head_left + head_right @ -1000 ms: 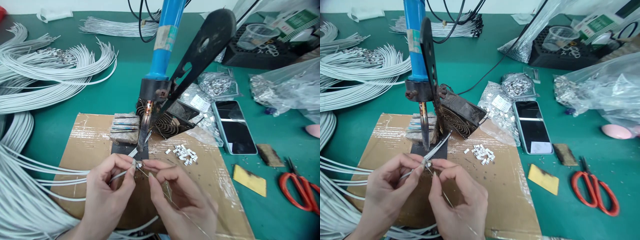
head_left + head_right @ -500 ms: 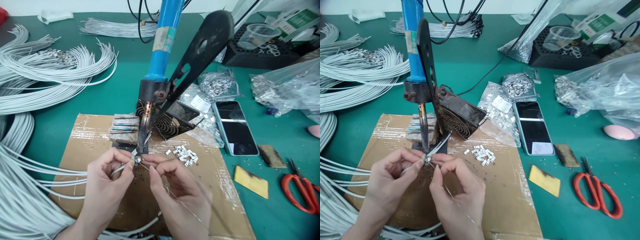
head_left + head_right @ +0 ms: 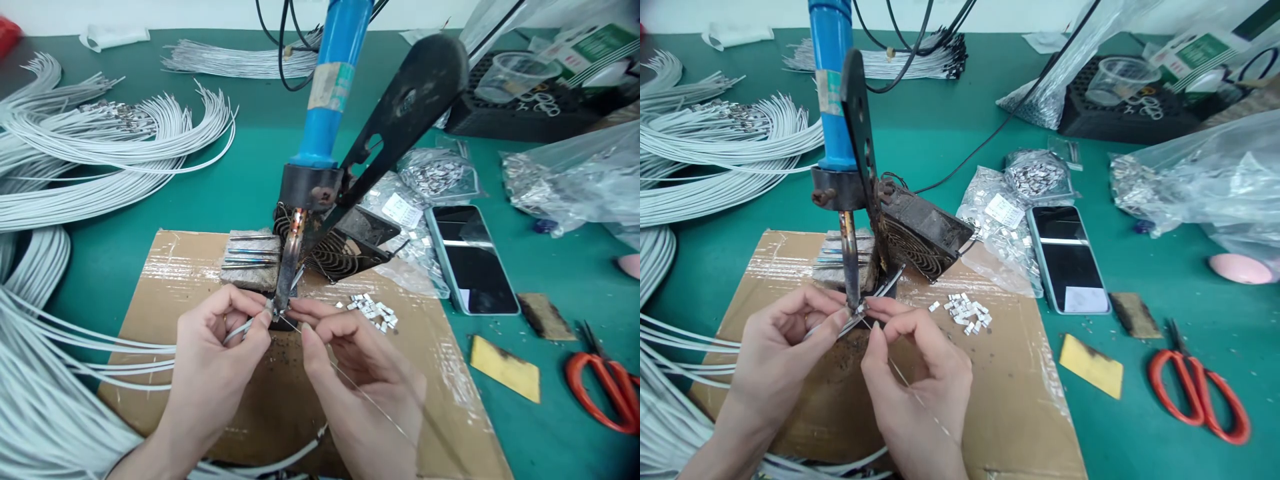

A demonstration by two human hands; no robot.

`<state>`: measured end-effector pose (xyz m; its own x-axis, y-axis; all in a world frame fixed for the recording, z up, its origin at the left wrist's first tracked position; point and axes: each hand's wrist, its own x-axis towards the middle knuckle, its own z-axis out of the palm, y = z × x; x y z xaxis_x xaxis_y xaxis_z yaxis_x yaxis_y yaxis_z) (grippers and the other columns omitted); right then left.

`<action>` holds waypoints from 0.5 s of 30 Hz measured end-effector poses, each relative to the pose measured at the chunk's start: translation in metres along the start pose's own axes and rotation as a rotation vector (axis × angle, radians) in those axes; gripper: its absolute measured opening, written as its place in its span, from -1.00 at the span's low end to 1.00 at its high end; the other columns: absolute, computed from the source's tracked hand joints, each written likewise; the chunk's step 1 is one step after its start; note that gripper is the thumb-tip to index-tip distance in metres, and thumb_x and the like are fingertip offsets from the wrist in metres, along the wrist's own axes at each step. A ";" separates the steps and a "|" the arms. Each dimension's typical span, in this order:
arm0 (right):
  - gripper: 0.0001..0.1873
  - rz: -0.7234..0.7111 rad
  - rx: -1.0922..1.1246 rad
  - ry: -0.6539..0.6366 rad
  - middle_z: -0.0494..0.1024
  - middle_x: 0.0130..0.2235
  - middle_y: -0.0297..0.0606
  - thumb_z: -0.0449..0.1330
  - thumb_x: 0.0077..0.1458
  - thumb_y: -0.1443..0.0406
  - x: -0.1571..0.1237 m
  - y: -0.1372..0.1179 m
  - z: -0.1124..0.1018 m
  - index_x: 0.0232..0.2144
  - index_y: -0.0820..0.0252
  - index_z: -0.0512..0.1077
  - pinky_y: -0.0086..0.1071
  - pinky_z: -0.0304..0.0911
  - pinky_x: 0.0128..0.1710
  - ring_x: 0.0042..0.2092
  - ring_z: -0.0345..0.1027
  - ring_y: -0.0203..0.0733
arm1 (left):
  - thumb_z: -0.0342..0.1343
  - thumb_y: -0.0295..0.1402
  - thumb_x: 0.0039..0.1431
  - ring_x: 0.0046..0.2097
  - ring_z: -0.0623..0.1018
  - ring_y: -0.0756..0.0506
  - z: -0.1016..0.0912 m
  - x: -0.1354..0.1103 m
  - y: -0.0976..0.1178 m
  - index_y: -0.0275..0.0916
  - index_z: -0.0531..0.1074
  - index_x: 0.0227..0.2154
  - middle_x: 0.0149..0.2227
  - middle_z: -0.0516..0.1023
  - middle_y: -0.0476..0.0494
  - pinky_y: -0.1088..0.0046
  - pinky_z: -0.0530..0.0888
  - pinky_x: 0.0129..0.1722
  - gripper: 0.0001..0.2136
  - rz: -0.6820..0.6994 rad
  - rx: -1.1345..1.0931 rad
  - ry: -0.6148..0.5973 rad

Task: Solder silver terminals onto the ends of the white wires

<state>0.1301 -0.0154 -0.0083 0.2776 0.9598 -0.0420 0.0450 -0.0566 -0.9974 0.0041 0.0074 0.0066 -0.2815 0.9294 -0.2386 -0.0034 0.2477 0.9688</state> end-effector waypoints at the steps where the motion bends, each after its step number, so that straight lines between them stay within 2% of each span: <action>1: -0.78 0.006 0.004 0.012 0.75 -0.13 -0.23 0.28 0.17 0.41 0.000 -0.001 0.001 -0.49 0.09 0.41 -0.32 0.54 -0.05 -0.05 0.67 -0.10 | 0.31 -0.50 -0.05 -0.48 0.52 0.06 0.001 0.000 0.000 -0.25 0.54 -0.57 -0.44 0.67 -0.03 0.66 0.41 -0.53 -0.92 0.007 0.001 0.007; 15: -0.79 0.005 0.034 0.007 0.74 -0.13 -0.27 0.29 0.19 0.38 -0.003 -0.003 0.001 -0.48 0.08 0.43 -0.36 0.51 -0.02 -0.05 0.65 -0.16 | 0.32 -0.49 -0.06 -0.47 0.56 0.06 -0.001 -0.002 0.002 -0.26 0.55 -0.57 -0.42 0.67 -0.06 0.66 0.44 -0.51 -0.92 0.021 0.006 0.013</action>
<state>0.1279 -0.0173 -0.0052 0.2840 0.9577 -0.0468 0.0109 -0.0520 -0.9986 0.0041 0.0058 0.0090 -0.2943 0.9306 -0.2175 0.0085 0.2302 0.9731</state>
